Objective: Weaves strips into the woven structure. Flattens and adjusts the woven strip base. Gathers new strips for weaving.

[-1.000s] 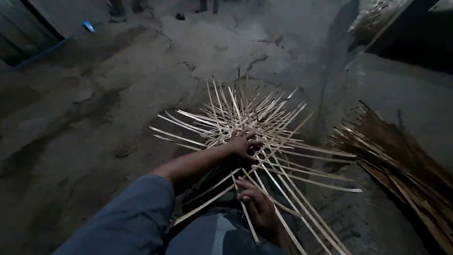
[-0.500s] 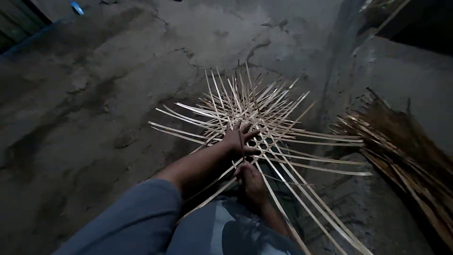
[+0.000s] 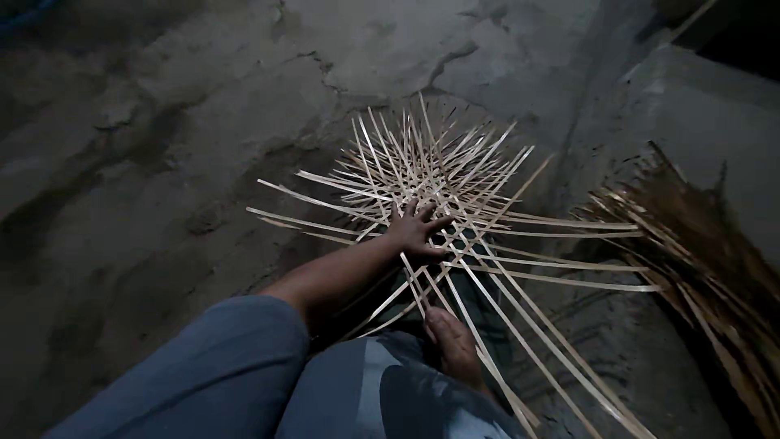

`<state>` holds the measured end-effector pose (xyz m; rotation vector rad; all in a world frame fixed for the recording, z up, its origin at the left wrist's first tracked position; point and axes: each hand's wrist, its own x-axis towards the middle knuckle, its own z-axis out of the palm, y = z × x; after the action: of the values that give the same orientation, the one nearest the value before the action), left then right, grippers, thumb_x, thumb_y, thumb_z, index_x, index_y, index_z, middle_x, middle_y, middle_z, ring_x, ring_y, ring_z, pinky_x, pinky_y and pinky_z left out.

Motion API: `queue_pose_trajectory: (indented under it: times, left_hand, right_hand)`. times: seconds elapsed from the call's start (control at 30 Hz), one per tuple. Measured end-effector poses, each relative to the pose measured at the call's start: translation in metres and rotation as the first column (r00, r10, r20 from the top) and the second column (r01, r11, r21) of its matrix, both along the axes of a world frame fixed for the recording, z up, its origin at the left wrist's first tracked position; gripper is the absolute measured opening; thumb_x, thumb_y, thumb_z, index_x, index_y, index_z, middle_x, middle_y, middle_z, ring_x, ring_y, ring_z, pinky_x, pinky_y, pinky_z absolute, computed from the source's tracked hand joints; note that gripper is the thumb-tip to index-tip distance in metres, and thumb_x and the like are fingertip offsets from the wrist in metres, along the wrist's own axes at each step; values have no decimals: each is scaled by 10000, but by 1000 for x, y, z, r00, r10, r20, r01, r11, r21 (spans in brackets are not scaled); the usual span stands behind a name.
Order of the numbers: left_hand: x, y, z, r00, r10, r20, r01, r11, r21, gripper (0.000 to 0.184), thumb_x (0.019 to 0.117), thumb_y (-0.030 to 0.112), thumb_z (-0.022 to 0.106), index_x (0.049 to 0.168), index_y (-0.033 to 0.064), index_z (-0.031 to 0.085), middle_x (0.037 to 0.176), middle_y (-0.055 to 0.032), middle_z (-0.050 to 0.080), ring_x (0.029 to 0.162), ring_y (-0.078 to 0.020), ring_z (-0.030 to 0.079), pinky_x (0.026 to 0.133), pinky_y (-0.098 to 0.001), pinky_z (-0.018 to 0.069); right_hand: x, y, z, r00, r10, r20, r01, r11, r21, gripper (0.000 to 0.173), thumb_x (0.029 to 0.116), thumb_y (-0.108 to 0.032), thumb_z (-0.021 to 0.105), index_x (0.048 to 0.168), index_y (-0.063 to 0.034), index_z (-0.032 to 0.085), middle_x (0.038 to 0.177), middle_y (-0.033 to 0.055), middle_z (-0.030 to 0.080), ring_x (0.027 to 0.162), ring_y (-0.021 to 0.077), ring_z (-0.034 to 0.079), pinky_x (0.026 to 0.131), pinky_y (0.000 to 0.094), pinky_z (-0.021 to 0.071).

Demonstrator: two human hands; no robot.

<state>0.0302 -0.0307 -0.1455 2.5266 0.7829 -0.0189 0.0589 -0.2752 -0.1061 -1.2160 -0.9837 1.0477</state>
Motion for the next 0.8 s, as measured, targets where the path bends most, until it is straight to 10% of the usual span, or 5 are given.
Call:
queue_pose_trajectory:
  times: [0.2,0.3,0.4,0.67,0.8]
  left_hand:
    - [10,16,0,999,17,-30,-18,999,-36,869,803,819,567,1573,501,319,1703,-32,225,1547,-470,112,1062,-876,75]
    - [13,34,0,999,49,-15,-50,994,-98,834,812,828,557,1556,512,351,1691,-20,257,1550,-436,147,1070,-878,92]
    - [13,42,-1,999,38,-31,-42,992,-121,828,821,843,532,1559,530,327,1691,-7,255,1542,-439,175,1057,-878,136]
    - [4,29,4,999,-48,-20,48,999,10,858,792,842,522,1563,523,325,1702,-30,230,1555,-451,105,1073,-875,45]
    - [-1,22,9,999,-46,-18,46,998,35,860,824,791,569,1584,477,318,1710,-56,203,1553,-478,76,1080,-869,21]
  right_hand:
    - [10,-6,-12,986,-27,163,2,988,152,406,1115,-359,413,831,-138,603,714,-92,550,654,-32,519,615,156,460]
    - [24,-9,-23,917,-12,400,-103,959,264,455,1062,-496,488,1192,-116,701,1285,64,689,1317,215,571,1163,425,424]
    - [27,-22,-22,954,54,295,-89,991,105,786,946,-406,716,1518,52,432,1614,211,383,1526,300,328,1260,440,314]
    - [42,17,-10,889,-170,425,-39,898,439,291,1079,-202,538,1250,-24,692,1372,184,649,1299,305,617,1098,441,533]
    - [52,53,-10,921,43,386,-189,918,350,550,1103,-450,388,1375,-31,618,1327,116,669,1059,165,696,888,348,608]
